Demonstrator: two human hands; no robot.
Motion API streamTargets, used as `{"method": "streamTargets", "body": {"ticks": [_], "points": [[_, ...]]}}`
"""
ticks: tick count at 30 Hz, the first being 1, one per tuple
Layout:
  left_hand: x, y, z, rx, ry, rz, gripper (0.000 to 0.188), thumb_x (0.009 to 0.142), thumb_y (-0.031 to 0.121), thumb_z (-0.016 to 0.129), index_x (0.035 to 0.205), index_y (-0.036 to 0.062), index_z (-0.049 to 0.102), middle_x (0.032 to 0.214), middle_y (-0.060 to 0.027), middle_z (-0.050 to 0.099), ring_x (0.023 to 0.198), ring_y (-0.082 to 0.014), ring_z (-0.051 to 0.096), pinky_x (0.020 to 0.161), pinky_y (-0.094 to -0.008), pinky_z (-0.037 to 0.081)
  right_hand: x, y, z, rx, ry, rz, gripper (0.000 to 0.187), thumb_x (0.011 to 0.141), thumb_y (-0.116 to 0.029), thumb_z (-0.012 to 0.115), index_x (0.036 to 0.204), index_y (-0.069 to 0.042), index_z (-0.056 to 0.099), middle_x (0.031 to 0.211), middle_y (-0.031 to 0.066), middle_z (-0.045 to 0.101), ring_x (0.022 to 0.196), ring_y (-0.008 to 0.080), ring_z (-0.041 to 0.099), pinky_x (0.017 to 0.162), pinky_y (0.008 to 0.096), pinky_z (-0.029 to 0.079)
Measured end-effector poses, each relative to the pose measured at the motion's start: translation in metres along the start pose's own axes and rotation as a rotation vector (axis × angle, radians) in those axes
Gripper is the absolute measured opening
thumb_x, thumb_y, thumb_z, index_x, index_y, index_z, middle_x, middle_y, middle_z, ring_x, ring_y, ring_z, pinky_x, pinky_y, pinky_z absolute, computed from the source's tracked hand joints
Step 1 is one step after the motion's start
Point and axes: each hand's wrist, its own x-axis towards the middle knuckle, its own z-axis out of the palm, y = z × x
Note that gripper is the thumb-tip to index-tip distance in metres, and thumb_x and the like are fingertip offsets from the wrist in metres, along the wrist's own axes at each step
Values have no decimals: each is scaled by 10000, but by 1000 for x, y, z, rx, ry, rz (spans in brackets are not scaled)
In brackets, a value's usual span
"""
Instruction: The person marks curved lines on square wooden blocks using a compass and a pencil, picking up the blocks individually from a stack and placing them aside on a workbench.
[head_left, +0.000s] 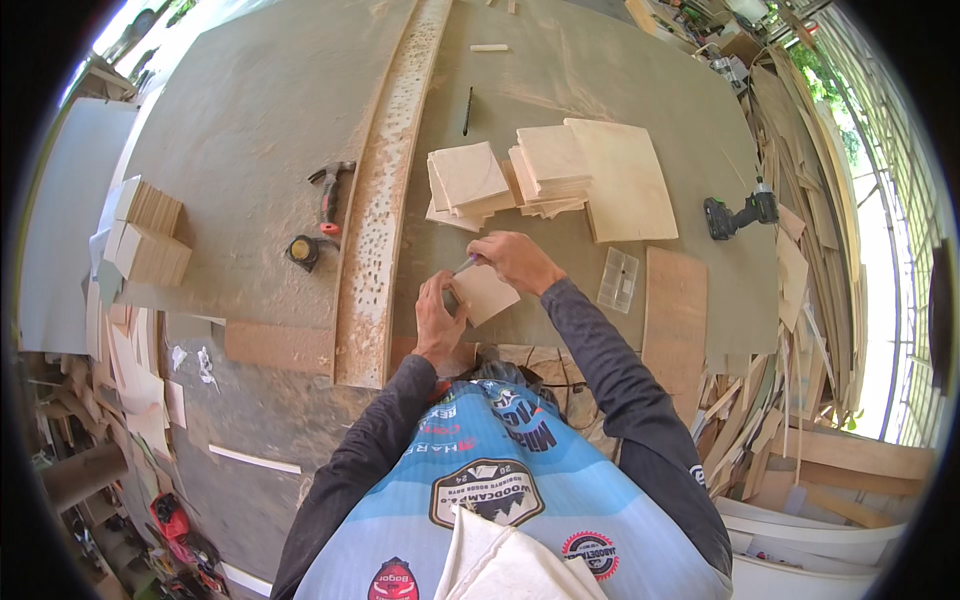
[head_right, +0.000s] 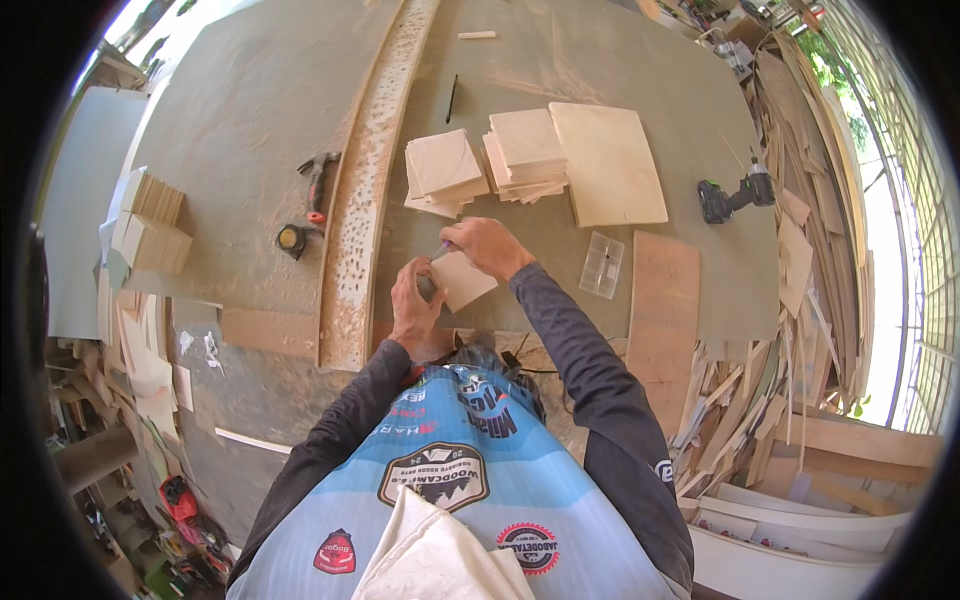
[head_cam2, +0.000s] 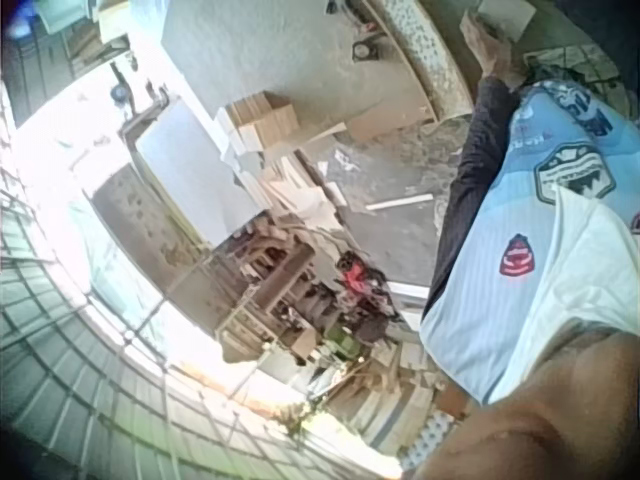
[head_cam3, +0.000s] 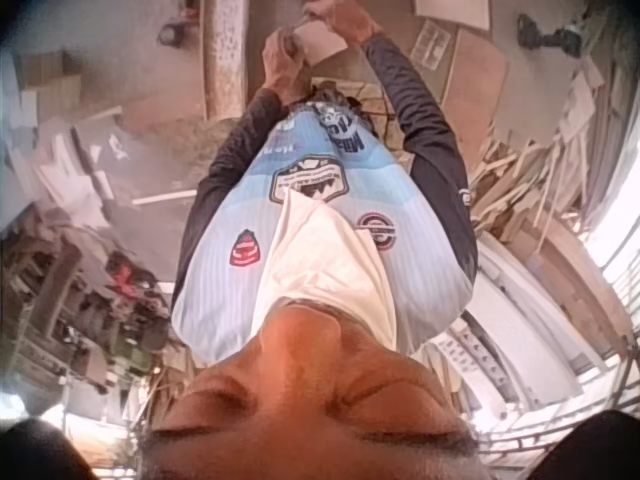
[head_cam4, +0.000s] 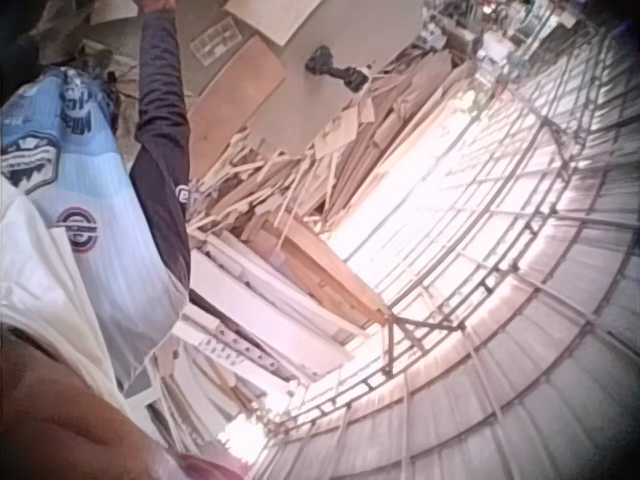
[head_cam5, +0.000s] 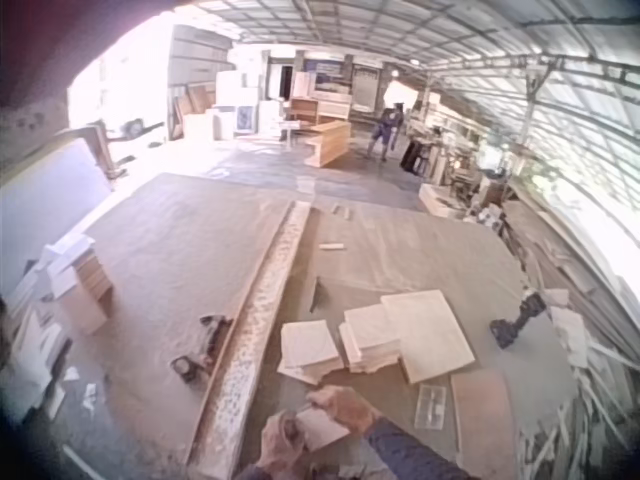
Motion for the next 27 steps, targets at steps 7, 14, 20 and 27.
{"method": "streamTargets", "body": {"ticks": [7,14,20,27], "points": [[2,-4,0,24,27,38,725,744,64,904,1389,14,577,1164,-146,707,1128,-352,670,998,-467,524,18,4,-5,-12,-83,54,100,912,-73,701,1012,-74,690,901,173,753,918,398,746,802,510,569],[1,-9,3,5,23,23,738,751,69,901,1406,9,565,1159,-147,706,1129,-355,669,1005,-469,522,36,0,-9,-105,-171,59,97,917,-56,708,1011,-67,688,883,167,741,905,386,737,800,517,556],[1,-5,2,3,30,30,740,750,78,898,1412,5,573,1181,-158,710,1143,-366,669,1012,-483,525,20,-3,-12,-64,-113,29,112,910,-74,703,1020,-90,713,962,151,766,940,379,743,815,496,582],[1,0,0,-26,-14,-23,690,781,40,851,1405,-10,562,1275,-207,674,1200,-395,632,1067,-489,508,-37,-39,16,-44,161,129,160,957,-128,706,1099,-83,765,1106,93,758,1055,325,705,859,454,610]]}}
